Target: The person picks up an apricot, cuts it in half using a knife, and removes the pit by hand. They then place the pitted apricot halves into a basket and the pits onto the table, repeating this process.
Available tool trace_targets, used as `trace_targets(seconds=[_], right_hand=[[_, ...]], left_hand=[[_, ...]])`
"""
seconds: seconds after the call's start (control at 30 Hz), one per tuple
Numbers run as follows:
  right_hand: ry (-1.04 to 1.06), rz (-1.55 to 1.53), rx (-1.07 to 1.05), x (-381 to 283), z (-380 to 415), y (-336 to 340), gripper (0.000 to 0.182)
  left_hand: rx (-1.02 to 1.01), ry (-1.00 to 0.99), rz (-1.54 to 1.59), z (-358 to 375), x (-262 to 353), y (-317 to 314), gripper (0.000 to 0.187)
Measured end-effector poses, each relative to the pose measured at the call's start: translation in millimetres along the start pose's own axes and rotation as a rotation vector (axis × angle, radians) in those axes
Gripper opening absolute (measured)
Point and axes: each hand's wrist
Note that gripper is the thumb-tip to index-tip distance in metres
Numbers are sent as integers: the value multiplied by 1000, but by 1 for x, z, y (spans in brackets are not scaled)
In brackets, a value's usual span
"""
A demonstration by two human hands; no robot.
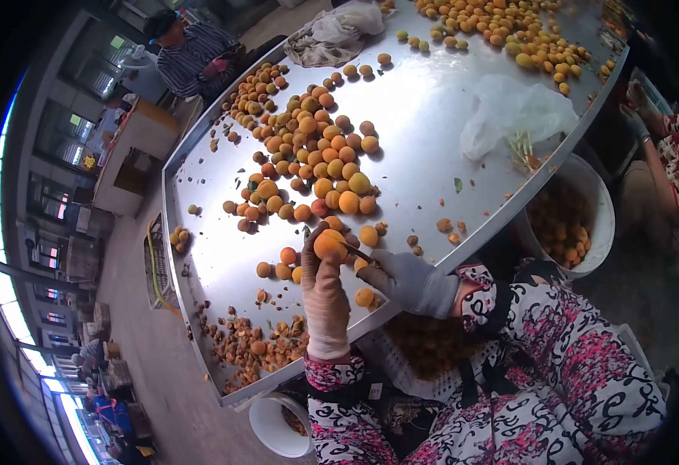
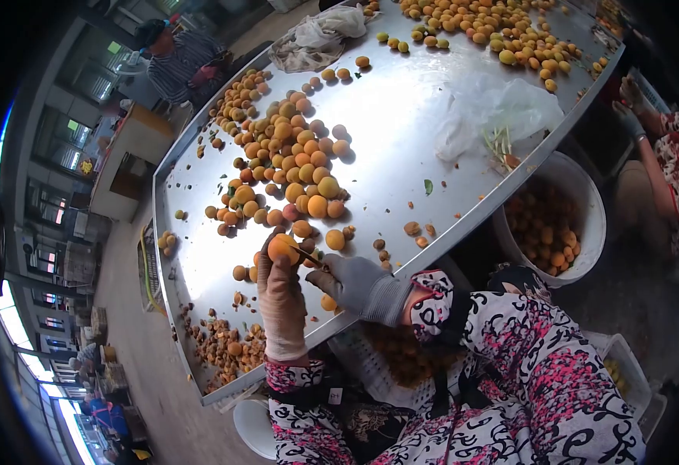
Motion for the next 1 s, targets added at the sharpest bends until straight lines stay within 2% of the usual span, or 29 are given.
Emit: trace_targets(seconds=[0.07, 0.1, 0.2, 0.23, 0.3, 0.33, 0.4, 0.43, 0.47, 0.5, 0.53, 0.6, 0.63, 0.7, 0.8, 0.87, 0.93, 0.97, 1.0], right_hand=[[69, -25, 125, 7, 4, -15, 39], [38, 8, 125, 9, 3, -17, 39], [34, 60, 107, 13, -1, -11, 38], [34, 60, 107, 13, -2, -5, 38], [86, 124, 28, 13, -6, 8, 41], [83, 125, 31, 11, -7, 12, 41], [50, 77, -47, 6, -9, 17, 42], [11, 70, -86, 1, -8, 18, 41], [10, 70, -86, 1, -6, 13, 41], [51, 84, 4, 2, -2, 5, 39], [91, 97, 94, 4, 2, -3, 37], [102, 87, 132, 22, -1, -10, 40], [73, 98, 113, 17, 0, -6, 40], [42, 110, 96, 16, -1, 0, 41], [108, 158, 84, 17, -3, 6, 40], [13, 232, 30, 9, -3, 6, 40], [23, 284, 52, 6, -2, 4, 39], [34, 338, 71, 4, -1, 2, 39], [33, 337, 68, 4, -1, 1, 39]], left_hand=[[-20, 309, 648, 4, -15, -9, 46], [81, 339, 660, 6, -14, -19, 46], [-1, 371, 694, 2, -12, -12, 44], [-1, 371, 694, -1, -15, -5, 44], [-33, 181, 290, -8, -22, 10, 43], [-36, 107, 137, -4, -4, 5, 44], [41, 25, -6, 1, 11, -7, 44], [41, 26, -6, 1, 6, -6, 44], [-2, 86, 136, 1, -3, -3, 44], [-45, 145, 277, 1, -9, -3, 45], [17, 265, 523, 4, -15, -14, 47], [27, 325, 580, 5, -14, -23, 48], [26, 322, 581, 3, -15, -21, 48], [27, 184, 317, -1, -15, -16, 48], [73, 153, 138, 0, -4, -14, 46], [87, 146, 154, 0, -11, -12, 43], [115, 125, 186, 1, -11, -13, 37], [136, 248, 324, 4, -9, -17, 35], [139, 250, 324, 2, -11, -16, 35]])
Point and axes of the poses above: each hand's wrist, its own z-axis away from the middle knuckle, its own y-axis out of the back of the hand, x = y × z, and after that the axes turned 10 degrees about -z, right-handed
